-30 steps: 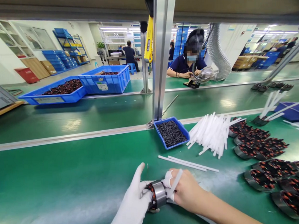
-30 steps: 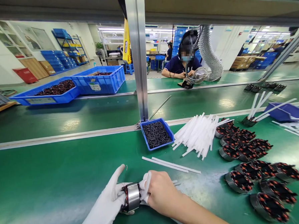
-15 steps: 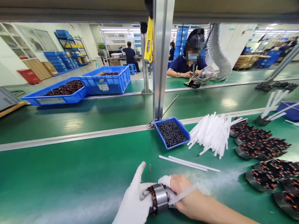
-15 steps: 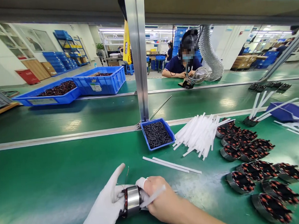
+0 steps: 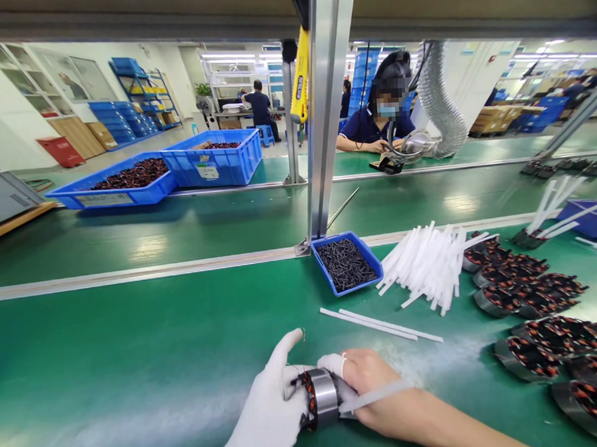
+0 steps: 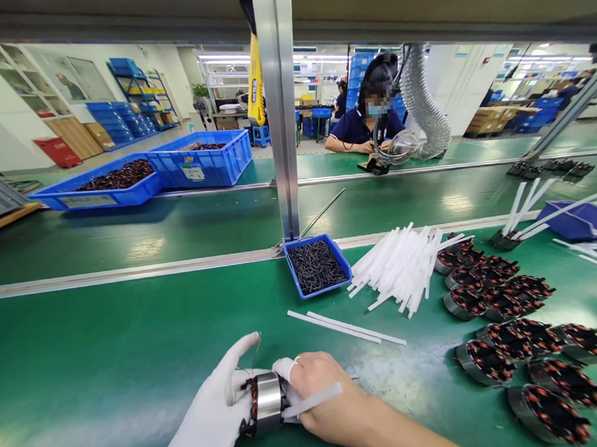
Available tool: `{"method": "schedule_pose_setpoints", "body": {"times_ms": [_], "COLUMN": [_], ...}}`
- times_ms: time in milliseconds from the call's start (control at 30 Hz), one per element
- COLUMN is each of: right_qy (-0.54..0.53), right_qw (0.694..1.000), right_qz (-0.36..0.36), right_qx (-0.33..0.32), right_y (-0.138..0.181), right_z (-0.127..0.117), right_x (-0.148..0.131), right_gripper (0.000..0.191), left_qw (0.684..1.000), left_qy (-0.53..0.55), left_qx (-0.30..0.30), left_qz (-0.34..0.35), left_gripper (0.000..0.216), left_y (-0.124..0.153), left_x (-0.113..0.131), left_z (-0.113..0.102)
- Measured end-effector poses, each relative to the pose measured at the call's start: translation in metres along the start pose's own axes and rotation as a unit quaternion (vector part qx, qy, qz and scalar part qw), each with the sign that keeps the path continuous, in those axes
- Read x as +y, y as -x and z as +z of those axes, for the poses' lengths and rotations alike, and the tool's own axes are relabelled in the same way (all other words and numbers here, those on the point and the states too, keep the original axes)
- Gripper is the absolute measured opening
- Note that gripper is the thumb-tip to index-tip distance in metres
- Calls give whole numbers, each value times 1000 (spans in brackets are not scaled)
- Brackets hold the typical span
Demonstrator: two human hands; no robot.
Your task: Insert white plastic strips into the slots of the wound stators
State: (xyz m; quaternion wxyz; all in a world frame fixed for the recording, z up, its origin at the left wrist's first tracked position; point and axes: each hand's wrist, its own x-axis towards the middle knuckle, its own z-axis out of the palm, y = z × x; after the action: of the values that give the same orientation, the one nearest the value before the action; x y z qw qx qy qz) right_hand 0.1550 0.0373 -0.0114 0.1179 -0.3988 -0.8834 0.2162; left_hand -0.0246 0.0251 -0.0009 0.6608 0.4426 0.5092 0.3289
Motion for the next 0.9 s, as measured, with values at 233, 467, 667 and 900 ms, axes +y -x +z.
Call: {"method": "schedule_pose_setpoints", "body": {"times_ms": [233,467,667,900], "right_qy": [14,29,-16,69], "right_qw": [1000,1000,991,961], "right_qz": [-5,2,109,232], "right_qx": [2,4,79,138], "right_y": [0,-1,2,1], "right_z": [-2,-4,-35,-47], "right_x": [1,-2,33,70], "right_gripper": [16,15,24,18], "left_qw": [1000,1000,986,805], "left_qy": [-1,18,-156,-484], "left_qx": [-6,-8,-36,152], "left_qz": [-5,-3,51,309], "left_gripper": [65,67,39,63], "left_y": [-1,-4,-4,-7], "left_x": [2,-2,-5,-26], "left_z": [0,0,-5,-17]}}
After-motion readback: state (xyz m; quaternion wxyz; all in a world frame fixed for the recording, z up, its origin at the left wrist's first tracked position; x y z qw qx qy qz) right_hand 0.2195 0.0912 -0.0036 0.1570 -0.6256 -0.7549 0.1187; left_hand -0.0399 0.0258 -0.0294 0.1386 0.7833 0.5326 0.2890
